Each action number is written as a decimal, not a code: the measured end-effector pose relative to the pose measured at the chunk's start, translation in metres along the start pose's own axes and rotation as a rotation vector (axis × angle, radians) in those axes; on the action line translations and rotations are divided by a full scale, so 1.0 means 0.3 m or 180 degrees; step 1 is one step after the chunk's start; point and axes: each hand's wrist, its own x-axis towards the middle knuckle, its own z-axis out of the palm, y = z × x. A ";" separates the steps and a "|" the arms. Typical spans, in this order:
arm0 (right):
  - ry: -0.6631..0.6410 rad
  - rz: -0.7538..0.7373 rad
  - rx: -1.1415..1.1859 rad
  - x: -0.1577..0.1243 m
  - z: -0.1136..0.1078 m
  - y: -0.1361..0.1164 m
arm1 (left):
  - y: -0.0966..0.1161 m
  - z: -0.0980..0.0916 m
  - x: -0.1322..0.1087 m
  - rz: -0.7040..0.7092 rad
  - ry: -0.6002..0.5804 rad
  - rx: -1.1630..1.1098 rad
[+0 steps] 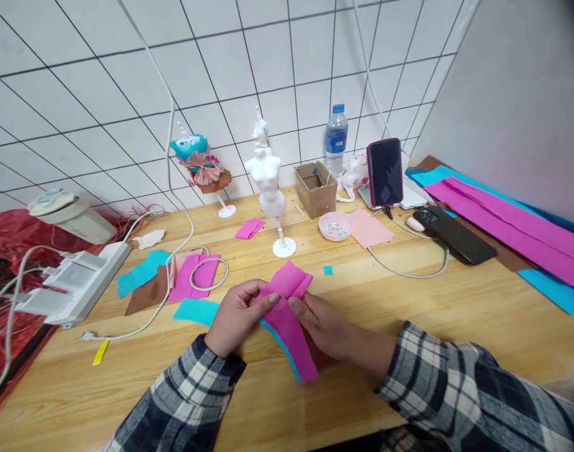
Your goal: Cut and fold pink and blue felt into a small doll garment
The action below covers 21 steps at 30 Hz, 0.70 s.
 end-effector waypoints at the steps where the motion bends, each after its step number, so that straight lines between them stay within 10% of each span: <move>1: 0.0004 0.0019 -0.0001 0.000 0.000 -0.001 | -0.002 0.000 0.000 0.0002 0.0012 -0.0009; 21: 0.0030 0.0150 -0.0112 0.002 -0.003 0.001 | -0.017 -0.009 0.000 -0.0064 -0.0040 -0.0104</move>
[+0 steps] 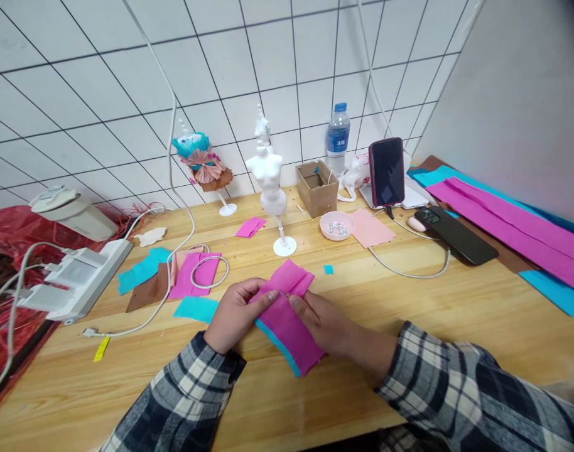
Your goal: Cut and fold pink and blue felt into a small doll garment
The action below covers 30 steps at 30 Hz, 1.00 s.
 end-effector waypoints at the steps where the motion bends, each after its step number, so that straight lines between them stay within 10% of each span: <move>1: -0.0010 0.0006 0.0007 -0.001 0.000 0.001 | -0.001 -0.001 -0.001 0.0004 0.0013 -0.0012; 30: -0.0074 -0.0005 -0.0140 0.000 0.001 0.010 | 0.016 0.014 0.002 -0.0035 -0.0394 0.0573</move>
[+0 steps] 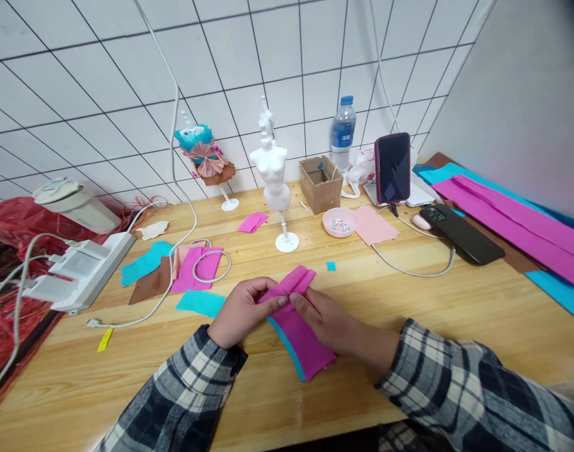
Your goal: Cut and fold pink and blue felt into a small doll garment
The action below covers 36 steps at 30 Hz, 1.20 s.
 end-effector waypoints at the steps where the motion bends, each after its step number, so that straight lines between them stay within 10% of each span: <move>1: 0.0005 -0.0007 -0.0003 0.000 0.001 0.000 | -0.001 0.001 0.001 0.0001 0.0023 0.0024; 36: 0.0011 -0.0055 0.0139 -0.003 -0.005 -0.009 | 0.002 0.006 -0.008 0.0257 -0.0392 -0.0067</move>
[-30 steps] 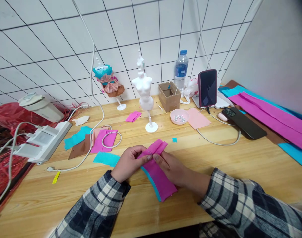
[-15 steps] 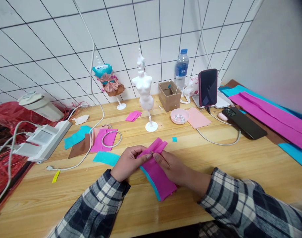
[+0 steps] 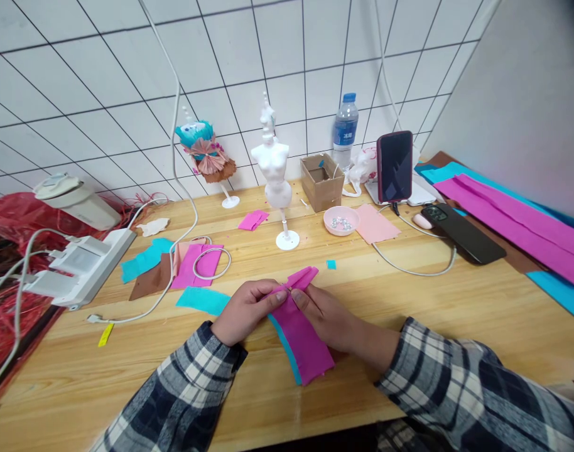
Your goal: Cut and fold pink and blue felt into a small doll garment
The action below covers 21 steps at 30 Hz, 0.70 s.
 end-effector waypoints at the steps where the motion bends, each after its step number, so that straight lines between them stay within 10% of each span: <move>1: 0.0022 -0.0010 0.0013 0.000 0.001 -0.001 | 0.001 0.002 0.000 -0.0004 0.0020 0.0000; 21: 0.0229 0.0051 -0.0038 0.000 0.018 0.010 | 0.008 0.025 0.005 -0.0045 0.0160 0.0034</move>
